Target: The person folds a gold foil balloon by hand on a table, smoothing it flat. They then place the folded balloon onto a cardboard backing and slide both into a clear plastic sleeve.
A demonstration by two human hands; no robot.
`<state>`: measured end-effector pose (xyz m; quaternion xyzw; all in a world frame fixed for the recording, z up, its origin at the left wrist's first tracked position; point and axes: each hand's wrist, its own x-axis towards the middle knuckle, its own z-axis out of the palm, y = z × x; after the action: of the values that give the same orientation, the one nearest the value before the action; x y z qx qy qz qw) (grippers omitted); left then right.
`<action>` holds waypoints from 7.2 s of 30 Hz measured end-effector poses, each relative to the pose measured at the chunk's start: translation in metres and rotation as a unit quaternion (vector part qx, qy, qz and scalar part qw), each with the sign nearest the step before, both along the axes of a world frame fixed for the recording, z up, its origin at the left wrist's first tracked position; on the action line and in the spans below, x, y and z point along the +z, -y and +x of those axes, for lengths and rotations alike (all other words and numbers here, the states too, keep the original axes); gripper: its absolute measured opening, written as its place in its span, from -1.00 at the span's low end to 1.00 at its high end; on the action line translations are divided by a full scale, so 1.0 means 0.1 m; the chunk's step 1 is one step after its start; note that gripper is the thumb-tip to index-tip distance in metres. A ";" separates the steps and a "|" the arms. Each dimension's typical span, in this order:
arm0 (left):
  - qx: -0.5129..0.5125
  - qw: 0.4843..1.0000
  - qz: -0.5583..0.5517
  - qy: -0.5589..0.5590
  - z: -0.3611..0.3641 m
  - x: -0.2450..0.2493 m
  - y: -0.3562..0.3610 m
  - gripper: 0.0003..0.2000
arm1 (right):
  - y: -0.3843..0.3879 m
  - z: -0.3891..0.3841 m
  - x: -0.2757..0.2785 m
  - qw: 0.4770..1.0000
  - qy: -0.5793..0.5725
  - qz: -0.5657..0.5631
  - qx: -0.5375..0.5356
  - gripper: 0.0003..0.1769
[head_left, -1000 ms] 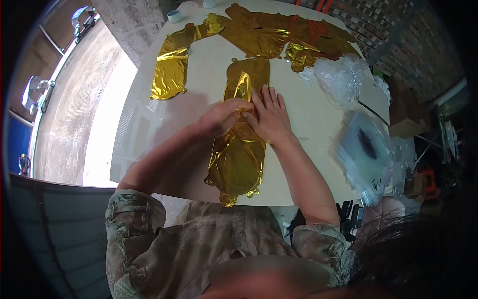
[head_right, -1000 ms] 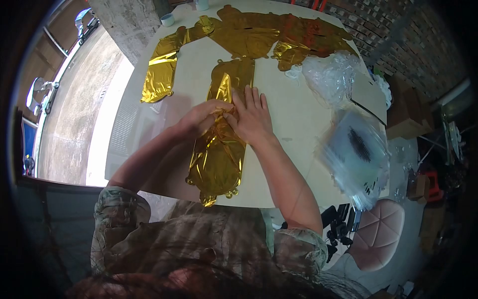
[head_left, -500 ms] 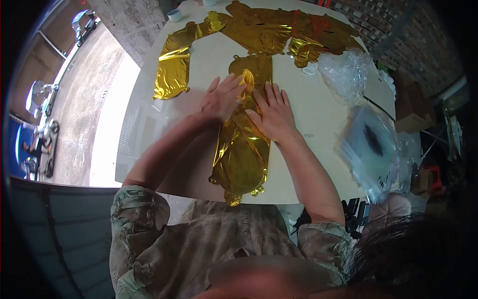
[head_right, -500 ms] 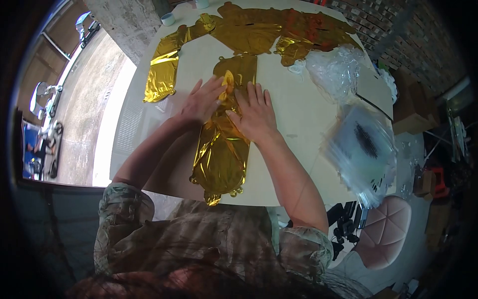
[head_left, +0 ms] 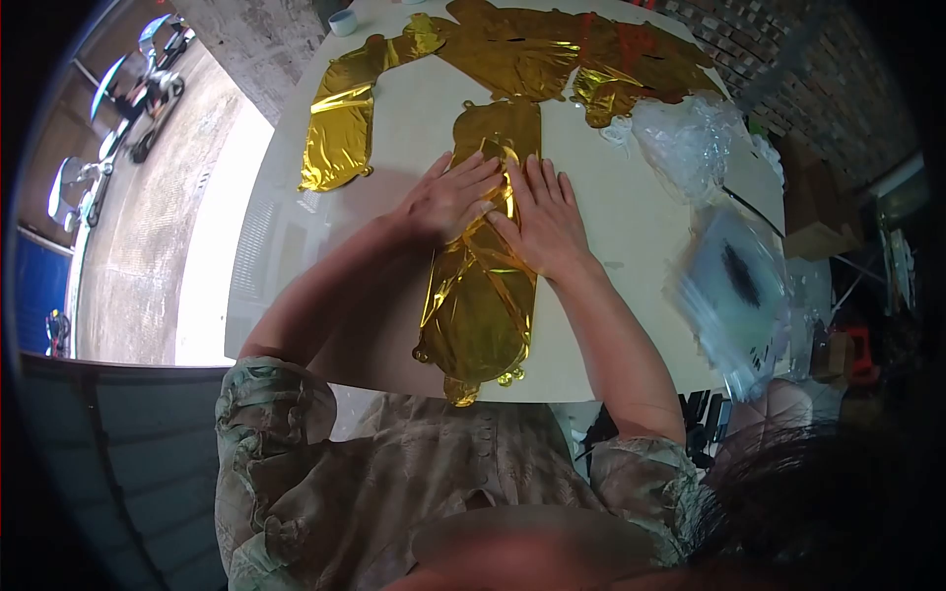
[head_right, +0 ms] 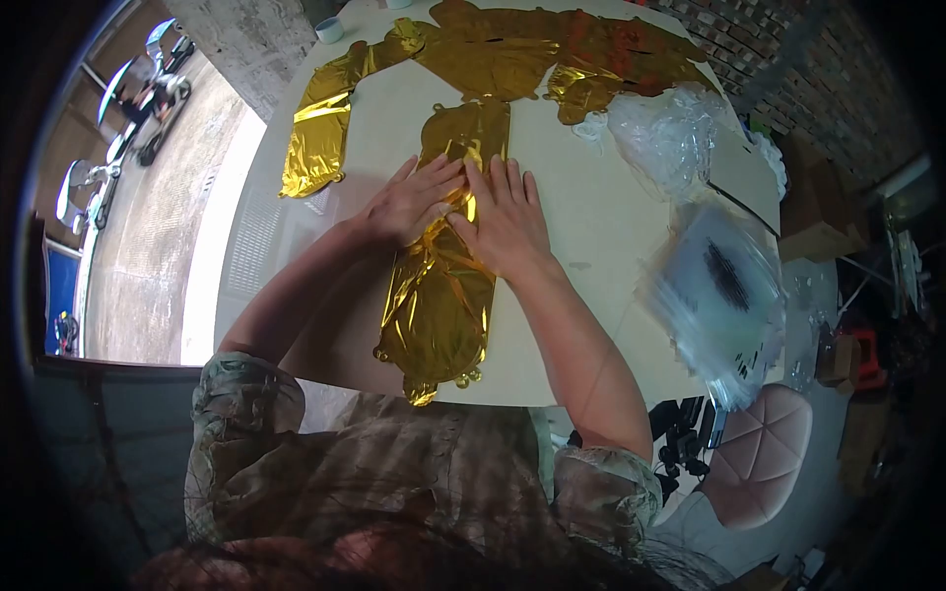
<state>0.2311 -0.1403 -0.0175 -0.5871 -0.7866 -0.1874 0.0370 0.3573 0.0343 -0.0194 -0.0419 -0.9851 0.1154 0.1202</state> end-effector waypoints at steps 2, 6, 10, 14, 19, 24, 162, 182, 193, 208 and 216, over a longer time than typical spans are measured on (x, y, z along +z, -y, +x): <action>-0.004 1.000 0.003 0.000 0.00 -0.01 -0.01 -0.53 | 0.01 0.00 0.01 0.999 0.022 0.038 0.001 -0.17; -0.020 1.000 0.005 0.023 -0.03 0.08 0.08 -0.51 | -0.01 0.00 -0.04 0.999 0.016 0.050 0.003 -0.22; -0.014 0.994 -0.097 0.047 -0.01 0.21 0.18 -0.44 | -0.02 0.00 -0.07 0.999 0.011 0.048 0.003 -0.22; -0.023 0.994 -0.103 0.021 -0.03 0.17 0.22 -0.38 | -0.01 0.00 -0.07 0.999 0.005 0.052 0.003 -0.22; -0.047 0.994 -0.093 0.018 -0.04 0.24 0.25 -0.33 | -0.02 0.00 -0.07 0.999 0.004 0.053 0.004 -0.22; -0.063 0.996 -0.053 -0.019 -0.12 0.13 0.26 -0.33 | -0.03 0.00 -0.08 0.999 -0.004 0.052 0.007 -0.22; -0.096 0.994 0.042 -0.031 -0.62 -0.11 -0.18 -0.46 | 0.28 0.66 0.29 0.974 0.116 0.056 0.184 -0.11; -0.100 0.991 0.044 -0.073 -0.62 -0.10 -0.19 -0.52 | 0.24 1.28 0.44 0.973 0.158 -0.022 0.166 -0.21; -0.112 0.993 0.041 -0.019 -0.63 -0.11 -0.18 -0.55 | -0.07 0.82 0.64 0.927 0.080 0.177 0.320 -0.31; -0.108 0.993 0.044 -0.020 -0.63 -0.12 -0.18 -0.55 | 0.88 0.61 0.55 0.897 0.201 -0.017 0.394 0.11; -0.121 0.990 0.072 0.008 -0.68 -0.15 -0.19 -0.57 | 0.87 1.39 0.41 0.952 0.127 0.000 0.278 -0.29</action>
<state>0.1631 -0.1218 -0.0327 -0.6721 -0.6946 -0.2516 0.0503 0.4964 -0.0527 0.0214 0.2190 -0.9650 0.1375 -0.0427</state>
